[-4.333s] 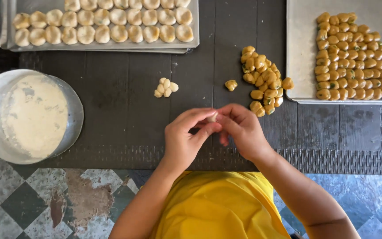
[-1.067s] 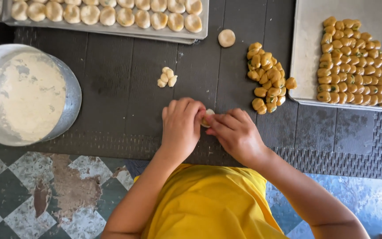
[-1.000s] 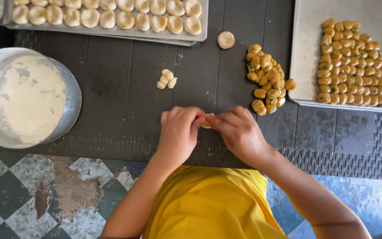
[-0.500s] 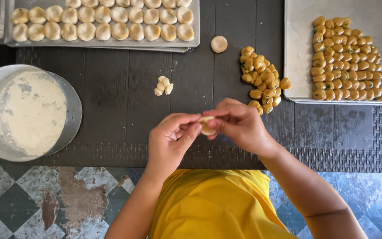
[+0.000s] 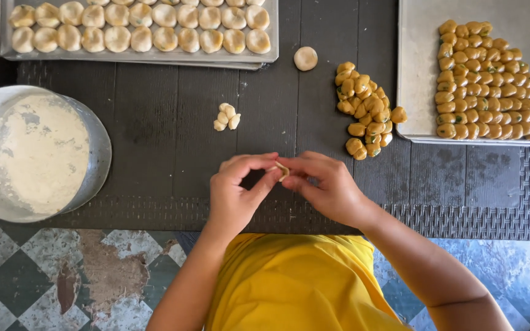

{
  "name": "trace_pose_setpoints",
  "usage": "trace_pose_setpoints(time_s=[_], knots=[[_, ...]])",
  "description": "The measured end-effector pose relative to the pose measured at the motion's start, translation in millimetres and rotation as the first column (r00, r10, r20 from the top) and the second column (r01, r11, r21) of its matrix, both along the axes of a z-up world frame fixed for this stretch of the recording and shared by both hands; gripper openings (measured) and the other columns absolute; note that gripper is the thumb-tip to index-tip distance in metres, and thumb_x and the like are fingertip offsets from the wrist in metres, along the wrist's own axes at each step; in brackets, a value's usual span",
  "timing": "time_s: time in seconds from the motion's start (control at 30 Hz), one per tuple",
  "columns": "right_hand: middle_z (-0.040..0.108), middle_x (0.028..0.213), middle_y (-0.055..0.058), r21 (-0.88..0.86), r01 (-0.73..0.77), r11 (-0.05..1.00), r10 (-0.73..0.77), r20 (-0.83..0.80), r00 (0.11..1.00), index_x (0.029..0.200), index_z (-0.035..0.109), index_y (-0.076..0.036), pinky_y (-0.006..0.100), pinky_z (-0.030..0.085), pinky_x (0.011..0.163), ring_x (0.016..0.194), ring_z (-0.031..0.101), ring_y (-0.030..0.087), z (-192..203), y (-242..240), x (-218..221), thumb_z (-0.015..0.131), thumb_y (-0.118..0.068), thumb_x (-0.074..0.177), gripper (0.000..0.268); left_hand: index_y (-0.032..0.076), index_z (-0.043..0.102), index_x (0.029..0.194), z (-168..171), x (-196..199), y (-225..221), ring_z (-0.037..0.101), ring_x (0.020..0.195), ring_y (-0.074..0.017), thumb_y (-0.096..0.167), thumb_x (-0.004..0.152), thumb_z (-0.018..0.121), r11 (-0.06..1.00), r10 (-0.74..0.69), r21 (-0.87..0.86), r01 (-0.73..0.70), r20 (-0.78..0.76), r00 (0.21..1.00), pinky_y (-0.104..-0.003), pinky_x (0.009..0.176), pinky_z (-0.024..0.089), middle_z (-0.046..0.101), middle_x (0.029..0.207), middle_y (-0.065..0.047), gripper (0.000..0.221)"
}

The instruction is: Manually filling small dough portions with pre-rolled filling balls and pinching them into a specific shape on a production table.

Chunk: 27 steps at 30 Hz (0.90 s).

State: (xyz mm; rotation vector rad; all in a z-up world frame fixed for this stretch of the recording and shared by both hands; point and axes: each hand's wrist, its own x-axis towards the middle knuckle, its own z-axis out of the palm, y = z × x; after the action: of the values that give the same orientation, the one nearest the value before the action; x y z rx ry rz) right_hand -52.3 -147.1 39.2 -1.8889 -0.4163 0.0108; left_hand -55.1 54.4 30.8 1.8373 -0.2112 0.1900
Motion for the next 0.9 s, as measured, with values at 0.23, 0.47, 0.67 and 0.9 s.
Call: trace_pose_setpoints(time_s=[0.23,0.47,0.67,0.9], knots=[[0.068,0.094,0.012,-0.325,0.106,0.94,0.04,0.414,0.91,0.128,0.073,0.002,0.043,0.061,0.072,0.083,0.071,0.036,-12.5,6.9,-1.3,0.068,0.001,0.099,0.03,0.03,0.081,0.104,-19.3,1.8,10.0,0.065,0.097,-0.0175,0.038,0.098,0.076,0.869,-0.151,0.494,0.026,0.215,0.965,-0.036,0.086,0.044,0.079,0.111,0.013,0.011],[0.077,0.078,0.002,-0.259,-0.088,0.962,0.079,-0.046,0.996,0.11,0.074,-0.008,0.039,0.057,0.071,0.069,0.07,0.022,-0.9,-6.5,35.0,0.09,-0.021,0.082,0.035,0.017,0.069,0.117,-7.1,0.9,5.3,0.071,0.085,-0.0257,0.009,0.09,0.08,0.953,-0.149,0.27,0.134,0.035,0.988,-0.039,0.081,0.053,0.081,0.093,0.001,0.03],[0.074,0.091,0.012,-0.633,-0.411,0.656,0.152,-0.423,0.893,0.122,0.057,-0.011,0.051,0.06,0.08,0.089,0.076,0.038,18.3,14.4,67.4,0.088,-0.044,0.082,0.061,0.013,0.074,0.115,-1.1,44.1,47.4,0.069,0.098,-0.0334,0.0,0.097,0.073,0.904,-0.084,0.427,-0.016,0.213,0.973,-0.043,0.087,0.053,0.072,0.107,-0.008,0.021],[0.059,0.087,0.012,-0.505,-0.412,0.759,0.374,-0.18,0.91,0.116,0.065,-0.012,0.057,0.059,0.072,0.08,0.072,0.044,25.6,-1.8,57.0,0.074,-0.036,0.095,0.034,0.017,0.078,0.114,-17.5,83.1,59.6,0.069,0.091,-0.0308,0.022,0.098,0.078,0.686,-0.207,0.724,-0.079,0.298,0.932,-0.044,0.082,0.053,0.064,0.096,-0.005,0.018]])
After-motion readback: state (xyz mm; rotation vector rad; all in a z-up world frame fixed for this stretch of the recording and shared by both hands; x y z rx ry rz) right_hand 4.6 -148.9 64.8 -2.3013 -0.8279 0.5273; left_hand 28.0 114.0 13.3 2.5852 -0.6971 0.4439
